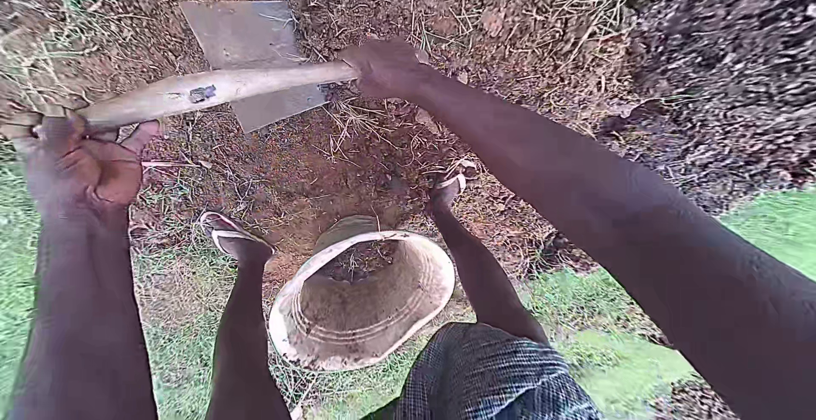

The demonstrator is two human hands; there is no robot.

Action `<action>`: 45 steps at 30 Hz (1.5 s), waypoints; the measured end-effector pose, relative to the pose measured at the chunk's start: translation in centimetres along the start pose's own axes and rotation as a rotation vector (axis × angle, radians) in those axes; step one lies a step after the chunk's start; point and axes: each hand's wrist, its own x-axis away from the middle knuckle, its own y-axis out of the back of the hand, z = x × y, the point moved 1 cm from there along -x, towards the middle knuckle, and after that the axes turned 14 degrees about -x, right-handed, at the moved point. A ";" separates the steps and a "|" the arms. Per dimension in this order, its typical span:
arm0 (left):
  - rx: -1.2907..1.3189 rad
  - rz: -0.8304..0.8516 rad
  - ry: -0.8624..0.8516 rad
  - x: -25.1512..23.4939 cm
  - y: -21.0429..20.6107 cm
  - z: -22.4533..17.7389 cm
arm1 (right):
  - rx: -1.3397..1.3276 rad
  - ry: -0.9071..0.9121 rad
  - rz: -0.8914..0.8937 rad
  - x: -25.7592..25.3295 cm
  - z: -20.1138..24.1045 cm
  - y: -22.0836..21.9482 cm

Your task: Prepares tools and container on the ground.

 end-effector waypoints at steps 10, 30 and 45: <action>0.240 0.171 0.106 11.1 -18.9 2.8 | 0.103 -0.231 -0.059 17.0 -13.5 3.8; 0.226 0.107 0.503 5.9 -24.2 7.9 | 0.037 -0.473 0.078 15.2 -12.8 3.2; 0.292 0.089 0.316 11.6 -11.2 3.4 | 0.038 -0.382 0.076 22.2 0.0 -1.1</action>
